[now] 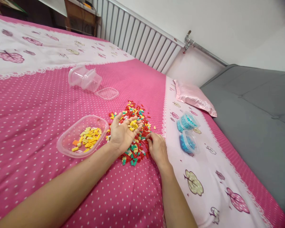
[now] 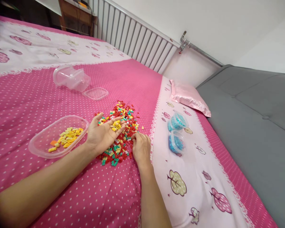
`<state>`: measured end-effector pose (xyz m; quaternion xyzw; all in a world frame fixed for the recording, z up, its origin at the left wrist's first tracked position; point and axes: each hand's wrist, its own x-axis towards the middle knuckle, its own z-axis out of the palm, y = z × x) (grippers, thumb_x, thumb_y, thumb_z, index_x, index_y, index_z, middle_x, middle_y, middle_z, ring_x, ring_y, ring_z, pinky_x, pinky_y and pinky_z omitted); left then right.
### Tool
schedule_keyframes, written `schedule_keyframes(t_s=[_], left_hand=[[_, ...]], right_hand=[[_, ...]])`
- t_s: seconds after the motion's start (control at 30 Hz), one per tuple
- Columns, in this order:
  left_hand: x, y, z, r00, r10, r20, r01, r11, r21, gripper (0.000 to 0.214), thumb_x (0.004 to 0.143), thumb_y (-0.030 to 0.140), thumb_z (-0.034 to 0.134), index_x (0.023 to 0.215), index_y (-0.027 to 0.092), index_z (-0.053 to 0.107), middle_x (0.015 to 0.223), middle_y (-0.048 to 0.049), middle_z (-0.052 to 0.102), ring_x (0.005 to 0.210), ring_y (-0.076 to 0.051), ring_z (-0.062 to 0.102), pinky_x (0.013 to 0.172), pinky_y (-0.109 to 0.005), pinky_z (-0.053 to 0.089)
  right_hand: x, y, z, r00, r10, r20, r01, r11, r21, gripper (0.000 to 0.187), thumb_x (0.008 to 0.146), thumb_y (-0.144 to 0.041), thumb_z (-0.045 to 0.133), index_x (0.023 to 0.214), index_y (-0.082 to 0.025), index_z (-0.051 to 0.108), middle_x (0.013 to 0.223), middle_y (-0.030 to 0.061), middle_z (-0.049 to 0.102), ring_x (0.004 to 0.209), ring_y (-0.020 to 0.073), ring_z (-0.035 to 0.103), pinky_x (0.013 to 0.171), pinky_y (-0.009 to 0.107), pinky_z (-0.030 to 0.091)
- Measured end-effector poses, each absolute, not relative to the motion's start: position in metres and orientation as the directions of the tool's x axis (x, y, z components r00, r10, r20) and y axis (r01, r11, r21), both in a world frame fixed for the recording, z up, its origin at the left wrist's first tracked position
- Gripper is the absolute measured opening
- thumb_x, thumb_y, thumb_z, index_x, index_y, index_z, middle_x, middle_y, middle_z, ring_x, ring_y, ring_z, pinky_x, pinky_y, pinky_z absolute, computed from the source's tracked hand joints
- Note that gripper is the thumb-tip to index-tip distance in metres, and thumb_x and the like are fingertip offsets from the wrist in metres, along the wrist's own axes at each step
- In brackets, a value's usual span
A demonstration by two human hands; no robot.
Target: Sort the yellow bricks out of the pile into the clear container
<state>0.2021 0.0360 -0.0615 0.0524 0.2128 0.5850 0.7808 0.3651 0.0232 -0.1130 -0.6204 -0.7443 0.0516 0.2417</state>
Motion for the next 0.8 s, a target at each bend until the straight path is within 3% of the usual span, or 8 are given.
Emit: schedule_keyframes(t_s=[0.2, 0.4, 0.63, 0.8], left_hand=[[0.202, 0.036, -0.061, 0.233, 0.934, -0.271, -0.881, 0.321, 0.348, 0.048, 0.087, 0.043, 0.034, 0.108, 0.005, 0.054, 0.085, -0.0156, 0.063, 0.083, -0.022, 0.064, 0.077, -0.033, 0.055], [0.203, 0.035, -0.063, 0.348, 0.892, -0.288, -0.846, 0.432, 0.314, 0.051, 0.087, 0.044, 0.034, 0.113, 0.004, 0.051, 0.089, -0.0174, 0.063, 0.083, -0.023, 0.064, 0.075, -0.034, 0.055], [0.205, 0.034, -0.074, 0.573, 0.798, -0.187, -0.774, 0.602, 0.197, 0.054, 0.086, 0.047, 0.039, 0.117, 0.003, 0.048, 0.093, -0.0175, 0.062, 0.081, -0.021, 0.063, 0.076, -0.032, 0.054], [0.205, 0.034, -0.072, 0.558, 0.793, -0.243, -0.774, 0.603, 0.191, 0.057, 0.086, 0.049, 0.038, 0.118, 0.003, 0.046, 0.094, -0.0184, 0.061, 0.084, -0.023, 0.063, 0.077, -0.035, 0.054]], right_hand=[[0.365, 0.023, -0.11, 0.018, 0.931, 0.365, 0.864, 0.169, -0.474, 0.014, 0.081, -0.014, 0.051, 0.089, -0.019, 0.063, 0.089, 0.0056, 0.07, 0.085, 0.0214, 0.062, 0.084, 0.036, 0.043], [0.355, 0.013, -0.093, 0.168, 0.807, 0.567, 0.689, 0.315, -0.652, 0.019, 0.086, -0.027, 0.053, 0.101, -0.019, 0.062, 0.1, 0.0062, 0.07, 0.093, 0.0188, 0.065, 0.088, 0.035, 0.047], [0.34, 0.003, -0.083, 0.088, 0.794, 0.602, 0.642, 0.416, -0.644, 0.022, 0.089, -0.027, 0.052, 0.108, -0.02, 0.061, 0.108, 0.0071, 0.067, 0.102, 0.0187, 0.063, 0.091, 0.036, 0.049], [0.342, 0.004, -0.082, 0.153, 0.751, 0.642, 0.662, 0.404, -0.631, 0.022, 0.089, -0.025, 0.05, 0.107, -0.019, 0.062, 0.105, 0.0066, 0.068, 0.1, 0.0182, 0.062, 0.092, 0.036, 0.047]])
